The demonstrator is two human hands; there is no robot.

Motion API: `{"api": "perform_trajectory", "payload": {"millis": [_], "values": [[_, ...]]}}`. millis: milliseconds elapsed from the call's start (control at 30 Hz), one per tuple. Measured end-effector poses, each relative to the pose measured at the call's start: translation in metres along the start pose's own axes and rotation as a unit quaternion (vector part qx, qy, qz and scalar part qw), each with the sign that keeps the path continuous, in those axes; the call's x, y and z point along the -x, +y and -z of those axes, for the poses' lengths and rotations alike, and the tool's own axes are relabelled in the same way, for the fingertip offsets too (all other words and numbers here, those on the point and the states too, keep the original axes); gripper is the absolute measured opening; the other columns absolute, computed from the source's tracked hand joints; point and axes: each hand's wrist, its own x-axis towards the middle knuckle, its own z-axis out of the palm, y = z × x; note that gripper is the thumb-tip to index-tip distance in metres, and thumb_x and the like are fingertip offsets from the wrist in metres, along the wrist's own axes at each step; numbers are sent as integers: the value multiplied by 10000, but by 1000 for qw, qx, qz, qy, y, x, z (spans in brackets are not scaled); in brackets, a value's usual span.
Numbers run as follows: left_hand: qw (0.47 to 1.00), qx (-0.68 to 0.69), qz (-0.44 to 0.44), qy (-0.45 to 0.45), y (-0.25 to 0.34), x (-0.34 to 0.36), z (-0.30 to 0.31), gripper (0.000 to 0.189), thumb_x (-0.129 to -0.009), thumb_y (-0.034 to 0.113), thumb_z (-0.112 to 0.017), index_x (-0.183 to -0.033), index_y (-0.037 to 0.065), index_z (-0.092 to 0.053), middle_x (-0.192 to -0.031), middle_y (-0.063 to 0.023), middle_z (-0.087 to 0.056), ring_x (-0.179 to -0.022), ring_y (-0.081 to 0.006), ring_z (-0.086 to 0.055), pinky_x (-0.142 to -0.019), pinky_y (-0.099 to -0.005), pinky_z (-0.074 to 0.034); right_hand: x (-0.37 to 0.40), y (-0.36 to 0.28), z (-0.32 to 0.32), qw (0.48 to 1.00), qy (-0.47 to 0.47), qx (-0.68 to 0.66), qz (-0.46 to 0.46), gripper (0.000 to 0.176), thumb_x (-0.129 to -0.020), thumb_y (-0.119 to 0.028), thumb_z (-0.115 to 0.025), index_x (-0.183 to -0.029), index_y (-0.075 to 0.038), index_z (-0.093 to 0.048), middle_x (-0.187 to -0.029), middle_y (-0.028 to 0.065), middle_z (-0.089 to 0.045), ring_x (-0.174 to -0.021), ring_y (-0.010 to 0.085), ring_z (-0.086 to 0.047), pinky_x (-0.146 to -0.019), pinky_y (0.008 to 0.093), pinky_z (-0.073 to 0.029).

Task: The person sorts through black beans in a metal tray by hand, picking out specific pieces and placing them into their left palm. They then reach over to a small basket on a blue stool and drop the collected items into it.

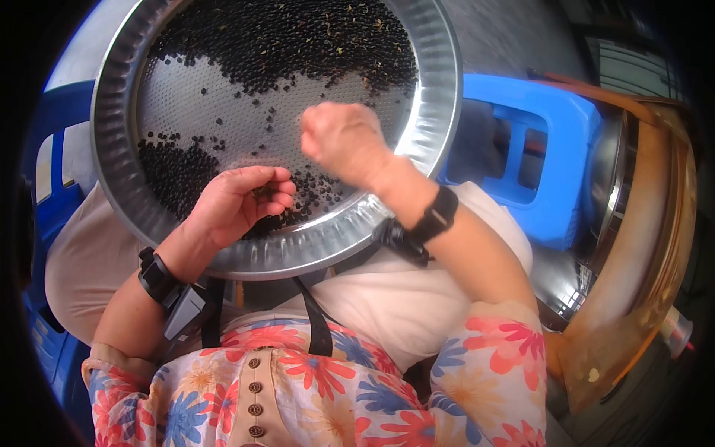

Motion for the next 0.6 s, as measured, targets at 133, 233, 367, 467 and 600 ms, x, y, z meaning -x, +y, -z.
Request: {"api": "perform_trajectory", "payload": {"millis": [133, 233, 367, 467, 600], "values": [[998, 44, -27, 31, -3, -1, -5, 228, -908, 111, -444, -971, -71, -566, -895, -139, -615, -747, -183, -620, -673, -257, -533, 19, -41, -7, 986, -8, -56, 159, 151, -745, -212, -614, -680, -102, -534, -625, 38, -509, -612, 221, -548, -551, 355, -433], [999, 35, -18, -5, -4, -1, -3, 223, -905, 105, -447, -976, -72, -562, -892, -140, -613, -747, -186, -620, -671, -260, -533, 19, -41, 1, 986, -19, -13, 166, 83, -733, -193, -558, -689, -124, -547, -634, 34, -554, -621, 212, -576, -594, 352, -453], [1000, 11, 4, -2, -1, 0, -2, 220, -902, 101, -453, -982, -75, -558, -883, -138, -612, -745, -191, -620, -669, -264, -534, 10, 9, 5, 996, 79, -1, 28, 82, -752, -190, -579, -742, -108, -576, -726, 43, -571, -729, 219, -582, -639, 367, -462], [1000, 4, 4, -5, 0, 1, -5, 217, -900, 100, -459, -981, -75, -558, -879, -138, -610, -740, -196, -621, -667, -266, -535, 10, 27, 11, 998, 30, 34, -35, 87, -757, -184, -587, -753, -98, -579, -771, 50, -577, -771, 224, -580, -653, 370, -465], [1000, 1, 2, -12, 0, 0, -5, 216, -900, 104, -463, -975, -74, -559, -873, -138, -611, -738, -195, -623, -666, -264, -537, 5, 20, -3, 996, 8, 90, -1, 82, -756, -176, -591, -752, -95, -580, -752, 53, -580, -763, 227, -589, -664, 367, -456]]}}
